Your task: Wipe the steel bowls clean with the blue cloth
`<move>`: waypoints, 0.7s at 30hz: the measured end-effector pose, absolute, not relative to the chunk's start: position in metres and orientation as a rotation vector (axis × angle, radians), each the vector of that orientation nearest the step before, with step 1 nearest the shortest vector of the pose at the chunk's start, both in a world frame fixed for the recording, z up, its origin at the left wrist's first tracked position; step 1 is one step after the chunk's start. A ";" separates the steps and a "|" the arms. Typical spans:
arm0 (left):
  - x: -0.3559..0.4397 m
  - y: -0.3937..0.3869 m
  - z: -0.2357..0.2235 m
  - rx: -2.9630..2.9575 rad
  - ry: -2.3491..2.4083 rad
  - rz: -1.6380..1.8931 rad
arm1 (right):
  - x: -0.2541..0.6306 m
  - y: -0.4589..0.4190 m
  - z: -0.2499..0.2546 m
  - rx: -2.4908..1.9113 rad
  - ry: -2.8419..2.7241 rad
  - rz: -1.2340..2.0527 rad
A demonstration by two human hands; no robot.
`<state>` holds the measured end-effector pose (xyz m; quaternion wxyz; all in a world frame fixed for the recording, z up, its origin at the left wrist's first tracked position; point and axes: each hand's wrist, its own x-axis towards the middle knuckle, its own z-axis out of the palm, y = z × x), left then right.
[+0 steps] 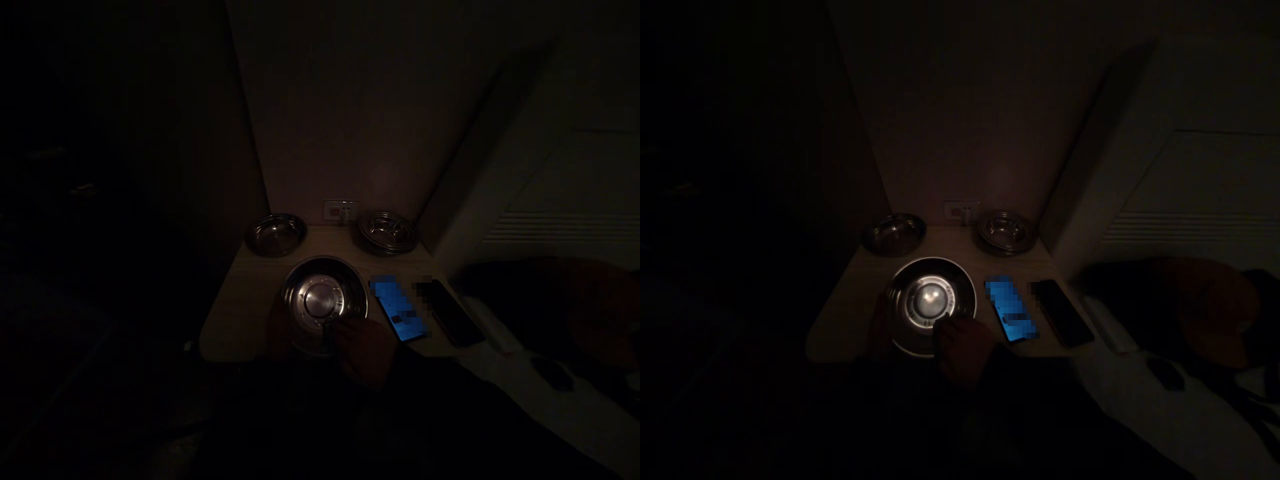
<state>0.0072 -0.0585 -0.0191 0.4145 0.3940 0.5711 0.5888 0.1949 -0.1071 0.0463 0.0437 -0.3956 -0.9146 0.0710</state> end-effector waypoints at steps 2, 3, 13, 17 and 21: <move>0.010 -0.059 -0.017 0.983 1.458 1.474 | 0.197 -0.107 0.045 -1.199 -2.797 0.229; 0.011 -0.059 -0.016 0.983 1.455 1.476 | 0.196 -0.107 0.042 -1.176 -2.787 0.242; 0.007 -0.056 -0.021 0.807 1.375 1.441 | 0.129 -0.107 0.030 -1.220 -2.515 0.432; 0.006 -0.052 -0.024 0.729 1.378 1.519 | 0.147 -0.113 0.034 -1.238 -2.548 0.444; 0.008 -0.049 -0.024 0.714 1.359 1.574 | 0.175 -0.118 0.036 -1.216 -2.697 0.356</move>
